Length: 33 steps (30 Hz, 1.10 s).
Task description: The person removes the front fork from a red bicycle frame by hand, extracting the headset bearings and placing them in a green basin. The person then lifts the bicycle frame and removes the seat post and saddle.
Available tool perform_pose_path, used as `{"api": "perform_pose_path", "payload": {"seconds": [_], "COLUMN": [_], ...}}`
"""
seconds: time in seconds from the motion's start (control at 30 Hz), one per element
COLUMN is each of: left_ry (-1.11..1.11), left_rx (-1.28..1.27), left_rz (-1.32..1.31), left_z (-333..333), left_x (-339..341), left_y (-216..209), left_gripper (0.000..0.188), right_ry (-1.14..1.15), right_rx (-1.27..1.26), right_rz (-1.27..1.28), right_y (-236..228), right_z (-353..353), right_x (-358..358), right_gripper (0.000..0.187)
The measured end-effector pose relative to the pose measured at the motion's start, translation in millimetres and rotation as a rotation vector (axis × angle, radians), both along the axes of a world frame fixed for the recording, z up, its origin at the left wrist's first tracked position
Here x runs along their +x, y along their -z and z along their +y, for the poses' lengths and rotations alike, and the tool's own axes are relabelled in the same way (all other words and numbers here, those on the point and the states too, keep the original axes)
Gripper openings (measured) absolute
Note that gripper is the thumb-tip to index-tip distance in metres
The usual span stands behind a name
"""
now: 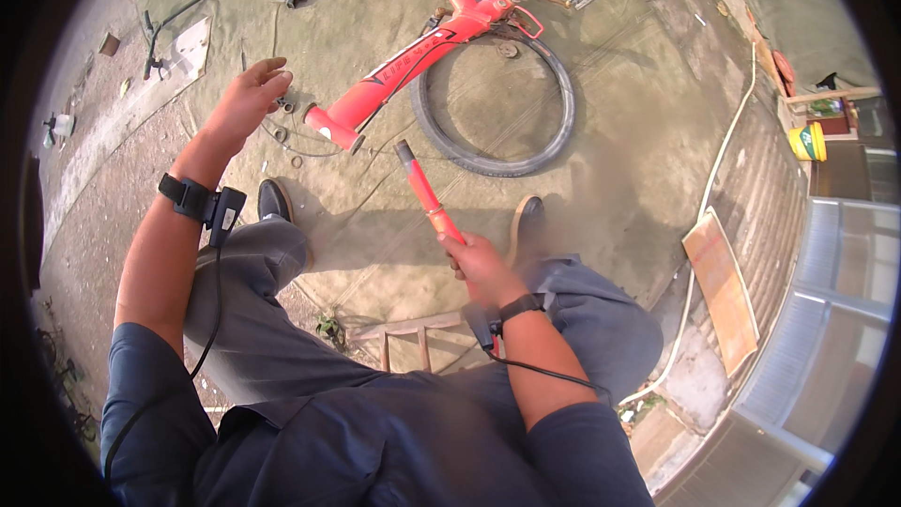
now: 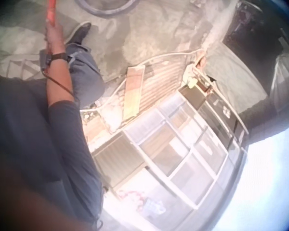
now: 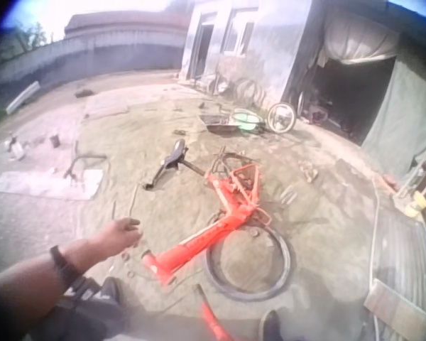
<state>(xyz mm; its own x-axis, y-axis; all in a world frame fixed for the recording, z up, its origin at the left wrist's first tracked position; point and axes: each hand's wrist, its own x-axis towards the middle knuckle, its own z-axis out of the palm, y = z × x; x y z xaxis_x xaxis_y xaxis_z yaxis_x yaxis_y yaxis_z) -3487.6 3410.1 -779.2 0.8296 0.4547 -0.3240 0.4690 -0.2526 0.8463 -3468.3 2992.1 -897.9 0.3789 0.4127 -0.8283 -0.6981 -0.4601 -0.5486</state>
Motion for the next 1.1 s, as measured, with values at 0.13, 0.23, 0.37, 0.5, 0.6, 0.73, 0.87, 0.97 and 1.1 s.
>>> {"api": "perform_pose_path", "payload": {"seconds": [0.13,0.23,0.37,0.5,0.6,0.73,0.87,0.97,1.1], "left_ry": [0.028,0.078,0.108,0.261,0.34,0.444,0.541,0.557,0.573], "left_rx": [-0.043,-0.12,-0.352,-0.671,-0.927,-0.732,-0.54,-0.474,-0.398], "left_rz": [-0.145,-0.269,-0.344,-0.577,-0.491,-0.538,-0.575,-0.577,-0.634], "left_z": [-37.8,-75.8,-132.0,-174.0,-187.5,-194.1,-196.4,-195.6,-193.3], "left_x": [-14.8,-32.7,-42.1,-45.0,-55.7,-66.1,-70.1,-70.3,-67.4], "left_y": [-47.7,-68.9,-82.4,-84.1,-81.9,-74.0,-67.4,-64.9,-64.5], "left_gripper": [0.056,0.056,0.065,0.062,0.036,0.021,0.021,0.023,0.024], "right_ry": [0.035,-0.017,-0.094,-0.263,-0.487,-0.645,-0.511,-0.501,-0.453], "right_rx": [0.142,0.295,0.269,0.356,0.361,0.135,0.302,0.414,0.602], "right_rz": [-0.068,-0.201,-0.285,-0.393,-0.385,-0.527,-0.422,-0.497,-0.586], "right_y": [-38.9,-76.1,-121.5,-156.3,-166.3,-149.4,-121.0,-104.9,-92.3], "right_z": [8.5,13.6,16.6,15.1,13.4,16.8,22.2,28.7,39.7], "right_x": [6.9,10.6,10.8,9.3,13.8,10.1,5.8,4.5,4.7], "right_gripper": [0.024,0.022,0.026,0.023,0.02,0.023,0.03,0.03,0.026]}}
